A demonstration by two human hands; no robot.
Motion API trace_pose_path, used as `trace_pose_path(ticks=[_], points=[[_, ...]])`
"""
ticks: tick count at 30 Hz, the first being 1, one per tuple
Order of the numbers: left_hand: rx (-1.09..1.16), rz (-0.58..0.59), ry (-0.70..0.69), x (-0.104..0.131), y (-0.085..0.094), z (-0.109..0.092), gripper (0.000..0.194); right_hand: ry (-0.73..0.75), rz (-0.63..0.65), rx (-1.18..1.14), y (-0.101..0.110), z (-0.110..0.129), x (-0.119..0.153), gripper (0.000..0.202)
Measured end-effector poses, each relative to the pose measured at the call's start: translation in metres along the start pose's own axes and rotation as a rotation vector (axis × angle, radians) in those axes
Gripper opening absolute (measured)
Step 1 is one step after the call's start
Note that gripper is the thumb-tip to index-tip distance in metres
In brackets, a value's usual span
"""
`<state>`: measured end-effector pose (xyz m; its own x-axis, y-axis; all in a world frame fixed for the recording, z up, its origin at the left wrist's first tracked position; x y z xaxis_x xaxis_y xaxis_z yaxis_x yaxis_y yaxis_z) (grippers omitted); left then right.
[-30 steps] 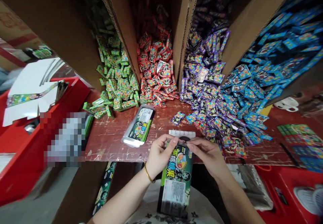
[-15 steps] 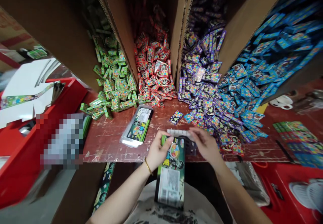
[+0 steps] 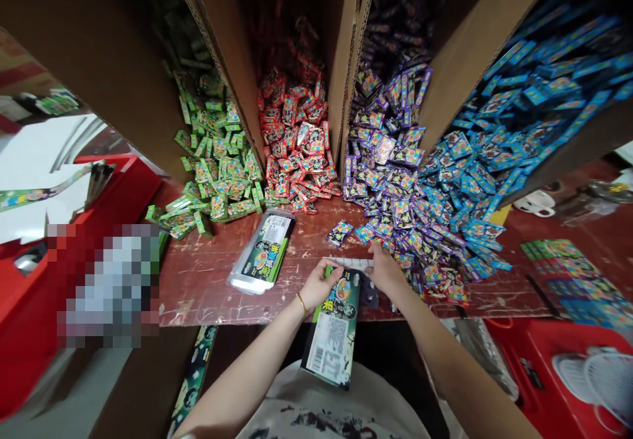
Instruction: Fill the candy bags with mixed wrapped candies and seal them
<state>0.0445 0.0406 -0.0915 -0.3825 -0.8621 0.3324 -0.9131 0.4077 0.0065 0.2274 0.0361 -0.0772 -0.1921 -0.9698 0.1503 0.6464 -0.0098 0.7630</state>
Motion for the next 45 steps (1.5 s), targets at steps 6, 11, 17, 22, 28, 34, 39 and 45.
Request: trace_pose_path(ticks=[6,11,17,22,28,34,39,45], points=[[0.015,-0.006,-0.019,0.006,0.004,0.005,0.041,0.002,0.073,-0.033,0.005,-0.010,-0.011,0.029],[0.020,-0.010,-0.023,0.006,0.003,0.007,0.041,0.080,0.116,-0.072,0.008,-0.013,-0.016,0.004],[0.002,-0.025,-0.018,0.005,0.003,0.011,0.040,0.264,0.080,-0.031,0.011,-0.017,0.004,0.021],[-0.014,-0.038,-0.026,0.004,0.003,0.013,0.040,0.470,-0.051,-0.120,0.013,-0.020,0.020,0.022],[-0.015,-0.025,-0.026,0.005,0.002,0.012,0.041,0.304,-0.050,-0.276,0.004,-0.010,0.003,0.040],[-0.024,-0.041,-0.033,0.005,0.003,0.008,0.039,0.365,0.015,-0.232,-0.009,-0.007,-0.005,0.057],[-0.025,-0.049,-0.026,0.005,0.003,0.008,0.039,0.487,-0.068,-0.331,-0.005,-0.011,0.009,0.040],[-0.006,0.008,-0.029,0.013,0.001,-0.010,0.037,0.195,-0.177,-0.813,0.022,0.002,0.026,0.019]])
Point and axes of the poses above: each hand's wrist, its own x-axis away from the middle knuckle, its own y-axis out of the back of the hand, z = x × y, the point moved 1 cm from there along -x, towards the middle knuckle, and after that the axes turned 12 degrees about -x, right-handed, at the moved point
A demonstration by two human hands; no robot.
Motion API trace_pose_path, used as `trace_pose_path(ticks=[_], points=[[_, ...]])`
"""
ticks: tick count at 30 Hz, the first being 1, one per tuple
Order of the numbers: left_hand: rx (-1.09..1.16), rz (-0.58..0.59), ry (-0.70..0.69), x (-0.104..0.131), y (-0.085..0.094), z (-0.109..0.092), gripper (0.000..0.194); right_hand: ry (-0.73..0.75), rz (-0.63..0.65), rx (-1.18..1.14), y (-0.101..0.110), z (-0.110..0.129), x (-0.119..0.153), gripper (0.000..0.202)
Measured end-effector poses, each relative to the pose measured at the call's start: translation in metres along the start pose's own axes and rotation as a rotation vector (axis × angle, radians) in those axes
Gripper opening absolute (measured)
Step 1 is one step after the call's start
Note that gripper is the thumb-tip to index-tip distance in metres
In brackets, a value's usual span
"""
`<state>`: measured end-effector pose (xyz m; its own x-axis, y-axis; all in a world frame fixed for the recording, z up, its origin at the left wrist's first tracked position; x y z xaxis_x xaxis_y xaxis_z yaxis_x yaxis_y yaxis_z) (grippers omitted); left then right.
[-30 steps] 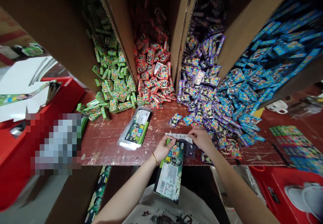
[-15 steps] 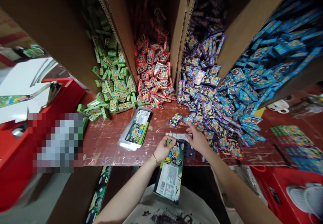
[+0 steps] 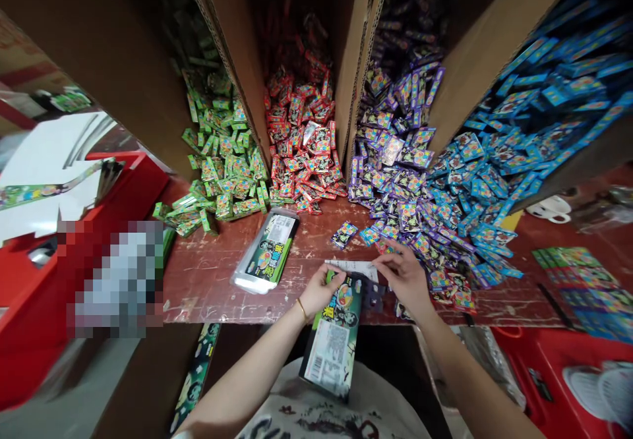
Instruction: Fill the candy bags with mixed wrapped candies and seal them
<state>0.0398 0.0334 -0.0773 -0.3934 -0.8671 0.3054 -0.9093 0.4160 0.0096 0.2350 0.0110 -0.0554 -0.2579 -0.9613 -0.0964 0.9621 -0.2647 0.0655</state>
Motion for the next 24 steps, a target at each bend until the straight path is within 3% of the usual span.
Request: trace_pose_path(ticks=[4,8,15,18,21,24], points=[[-0.119,0.012,-0.160,0.015,-0.001,-0.034,0.036,-0.176,0.071,-0.362,-0.012,0.043,-0.003,0.062],[-0.299,-0.049,-0.216,0.029,-0.001,-0.057,0.035,-0.277,0.216,-0.417,-0.025,0.066,-0.004,0.067],[-0.352,-0.084,-0.219,0.037,-0.005,-0.062,0.045,-0.282,0.265,-0.441,-0.033,0.061,0.004,0.067],[-0.307,-0.074,-0.226,0.039,-0.006,-0.063,0.048,-0.505,0.262,-0.647,-0.037,0.057,0.008,0.063],[-0.286,-0.078,-0.215,0.039,-0.006,-0.067,0.034,-0.808,0.243,-0.833,-0.045,0.051,0.012,0.054],[-0.216,-0.183,-0.228,0.035,-0.001,-0.073,0.030,-0.822,0.193,-0.884,-0.050,0.047,0.018,0.043]])
Point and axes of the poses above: each hand's wrist, its own x-axis away from the middle knuckle, its own y-axis out of the back of the hand, z = x × y, the point moved 1 cm from there along -x, towards the middle knuckle, and after that the axes turned 12 degrees about -x, right-handed, at the moved point
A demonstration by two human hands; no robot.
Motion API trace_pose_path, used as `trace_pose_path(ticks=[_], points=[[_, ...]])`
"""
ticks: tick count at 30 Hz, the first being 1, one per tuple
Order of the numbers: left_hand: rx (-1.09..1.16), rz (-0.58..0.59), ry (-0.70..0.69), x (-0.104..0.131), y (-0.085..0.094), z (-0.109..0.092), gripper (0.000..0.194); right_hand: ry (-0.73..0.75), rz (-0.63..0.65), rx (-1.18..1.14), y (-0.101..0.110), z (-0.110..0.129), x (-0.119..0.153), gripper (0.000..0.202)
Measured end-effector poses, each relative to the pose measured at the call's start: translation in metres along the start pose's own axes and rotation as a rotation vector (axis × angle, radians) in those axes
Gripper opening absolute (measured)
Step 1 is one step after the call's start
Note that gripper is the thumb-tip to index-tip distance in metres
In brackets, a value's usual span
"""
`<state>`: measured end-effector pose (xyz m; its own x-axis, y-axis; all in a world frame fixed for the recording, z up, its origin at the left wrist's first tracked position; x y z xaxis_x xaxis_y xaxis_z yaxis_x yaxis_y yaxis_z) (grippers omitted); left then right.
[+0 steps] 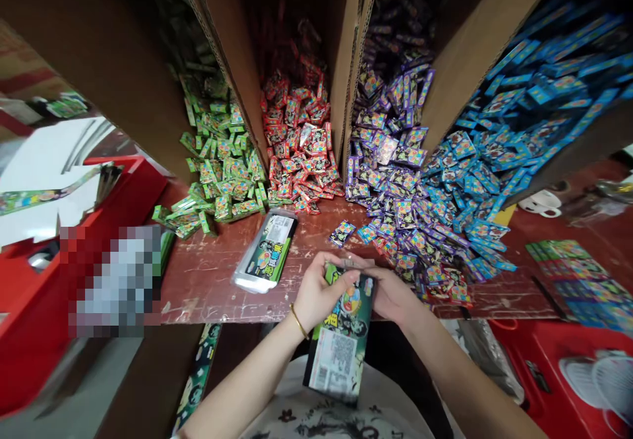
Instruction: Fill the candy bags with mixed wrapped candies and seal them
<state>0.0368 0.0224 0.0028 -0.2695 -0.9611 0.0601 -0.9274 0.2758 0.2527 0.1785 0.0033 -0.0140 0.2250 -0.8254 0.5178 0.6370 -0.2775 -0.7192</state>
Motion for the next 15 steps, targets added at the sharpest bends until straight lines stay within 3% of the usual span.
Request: trace_pose_path(ticks=[2,4,6,9,11,12,15], points=[[0.091,-0.142,0.007,-0.005,0.007,0.000,0.034,0.110,0.029,0.081,0.003,-0.004,0.006,0.045],[0.181,-0.277,0.014,-0.009,0.017,0.002,0.040,0.193,0.087,0.262,0.007,-0.005,0.020,0.066],[0.190,-0.335,-0.025,-0.009,0.027,0.001,0.049,0.252,0.120,0.505,0.013,-0.002,0.038,0.090],[-0.152,-0.303,-0.201,0.000,0.039,-0.016,0.073,0.397,-0.012,0.868,0.014,0.011,0.065,0.090],[-0.494,-0.165,-0.338,0.010,0.040,-0.035,0.082,0.467,-0.083,1.026,0.006,0.022,0.079,0.083],[-0.606,-0.028,-0.390,0.015,0.038,-0.043,0.077,0.479,-0.063,1.061,0.000,0.028,0.083,0.081],[-0.625,0.439,-0.359,0.025,0.026,-0.051,0.039,0.449,0.099,1.014,-0.016,0.048,0.081,0.078]])
Point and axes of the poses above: each hand's wrist, its own x-axis away from the middle knuckle, its own y-axis out of the back of the hand, z = x × y, the point moved 1 cm from there along -x, towards the middle knuckle, and after that the axes turned 12 degrees about -x, right-handed, at the moved point
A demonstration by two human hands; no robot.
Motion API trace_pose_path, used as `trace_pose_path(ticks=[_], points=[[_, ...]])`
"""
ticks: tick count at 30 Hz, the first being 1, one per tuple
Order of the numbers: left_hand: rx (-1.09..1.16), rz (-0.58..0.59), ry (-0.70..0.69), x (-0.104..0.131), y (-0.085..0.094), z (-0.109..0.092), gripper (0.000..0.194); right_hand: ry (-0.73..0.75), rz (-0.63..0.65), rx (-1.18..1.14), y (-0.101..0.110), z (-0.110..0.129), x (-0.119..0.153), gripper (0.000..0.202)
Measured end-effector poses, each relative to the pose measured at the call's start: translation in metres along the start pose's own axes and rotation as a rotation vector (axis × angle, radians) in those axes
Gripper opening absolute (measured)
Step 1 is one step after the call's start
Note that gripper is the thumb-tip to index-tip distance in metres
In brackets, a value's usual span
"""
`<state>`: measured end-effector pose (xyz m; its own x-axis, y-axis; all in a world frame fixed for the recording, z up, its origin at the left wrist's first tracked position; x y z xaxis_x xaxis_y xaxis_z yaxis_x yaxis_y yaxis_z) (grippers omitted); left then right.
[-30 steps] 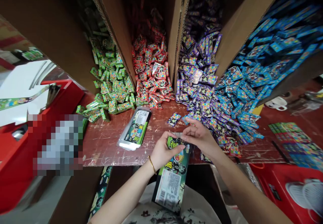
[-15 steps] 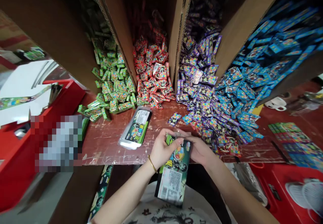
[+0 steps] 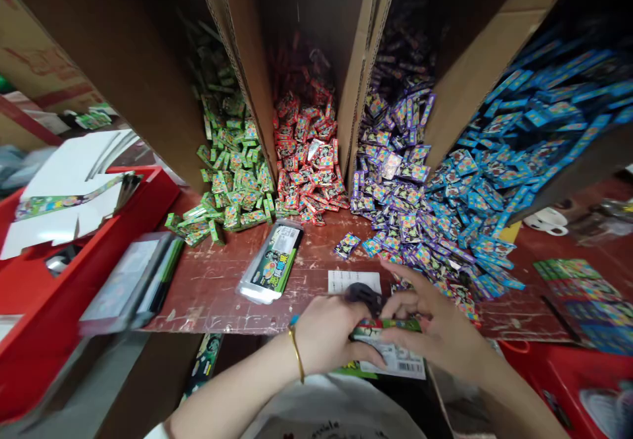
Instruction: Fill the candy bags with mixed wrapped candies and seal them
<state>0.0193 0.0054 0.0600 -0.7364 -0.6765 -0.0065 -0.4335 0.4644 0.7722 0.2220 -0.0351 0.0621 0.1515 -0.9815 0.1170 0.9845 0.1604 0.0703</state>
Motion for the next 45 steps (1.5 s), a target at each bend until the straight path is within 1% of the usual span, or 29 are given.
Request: trace_pose_path(ticks=[1,2,3,4,5,6,7,8,9,10,13,16,20,24,28,31,33,34,36,38,39,41,45], points=[[0.096,0.072,0.028,0.000,-0.006,0.000,0.032,0.006,0.019,-0.058,0.003,0.003,-0.006,0.078],[0.216,0.084,0.076,0.000,-0.013,0.002,0.030,0.020,0.003,-0.116,0.006,0.003,-0.011,0.078],[0.350,0.041,0.124,0.000,-0.020,0.006,0.029,0.058,-0.059,-0.161,0.008,0.000,-0.015,0.077],[0.486,-0.041,0.159,0.001,-0.027,0.010,0.031,0.129,-0.163,-0.190,0.008,-0.004,-0.018,0.077],[0.610,-0.132,0.178,0.002,-0.033,0.014,0.039,0.227,-0.294,-0.197,0.005,-0.010,-0.018,0.076],[0.713,-0.205,0.183,0.004,-0.039,0.017,0.051,0.324,-0.420,-0.185,0.000,-0.017,-0.017,0.074],[0.788,-0.256,0.182,0.007,-0.044,0.018,0.064,0.399,-0.519,-0.167,-0.009,-0.025,-0.015,0.071],[0.833,-0.286,0.180,0.010,-0.047,0.019,0.074,0.441,-0.576,-0.161,-0.019,-0.032,-0.013,0.068],[0.855,-0.304,0.180,0.012,-0.050,0.019,0.080,0.453,-0.592,-0.176,-0.030,-0.040,-0.010,0.065],[0.861,-0.318,0.180,0.015,-0.051,0.019,0.082,0.443,-0.588,-0.213,-0.040,-0.046,-0.008,0.062],[0.849,-0.368,0.192,0.021,-0.055,0.018,0.076,0.422,-0.600,-0.356,-0.061,-0.060,-0.006,0.064],[0.843,-0.393,0.251,0.023,-0.061,0.023,0.064,0.394,-0.628,-0.387,-0.070,-0.069,-0.006,0.061],[0.867,-0.409,0.345,0.022,-0.071,0.033,0.037,0.422,-0.691,-0.358,-0.078,-0.078,-0.001,0.054],[0.892,-0.431,0.333,0.019,-0.077,0.039,0.026,0.342,-0.662,-0.399,-0.080,-0.086,0.002,0.050],[0.874,-0.466,0.277,0.010,-0.073,0.038,0.019,0.297,-0.602,-0.380,-0.074,-0.090,-0.001,0.037],[0.891,-0.498,0.233,0.005,-0.069,0.037,0.020,0.359,-0.672,-0.381,-0.070,-0.085,-0.002,0.046],[0.891,-0.528,0.226,0.005,-0.065,0.035,0.022,0.342,-0.662,-0.420,-0.068,-0.079,-0.001,0.055],[0.887,-0.519,0.232,0.005,-0.064,0.034,0.025,0.304,-0.626,-0.436,-0.067,-0.076,0.000,0.057],[0.867,-0.455,0.253,0.006,-0.060,0.030,0.030,0.237,-0.562,-0.450,-0.065,-0.070,0.003,0.059],[0.832,-0.396,0.280,0.007,-0.056,0.026,0.028,0.249,-0.559,-0.456,-0.061,-0.064,0.005,0.058],[0.818,-0.388,0.295,0.008,-0.053,0.023,0.025,0.265,-0.557,-0.465,-0.059,-0.062,0.005,0.057],[0.806,-0.396,0.324,0.007,-0.049,0.019,0.022,0.259,-0.506,-0.491,-0.054,-0.057,0.003,0.052],[0.852,-0.371,0.394,0.002,-0.043,0.015,0.028,0.137,-0.385,-0.545,-0.042,-0.048,-0.004,0.049]])
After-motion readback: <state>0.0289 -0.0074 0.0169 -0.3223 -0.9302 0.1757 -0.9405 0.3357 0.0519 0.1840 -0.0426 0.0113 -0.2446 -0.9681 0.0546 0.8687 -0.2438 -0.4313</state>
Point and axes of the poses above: each hand's wrist, its own x-axis away from the middle knuckle, its own y-axis out of the back of the hand, z = x × y, the point moved 1 cm from there along -x, towards the middle knuckle, and after that the axes turned 12 degrees about -x, right-handed, at the moved point
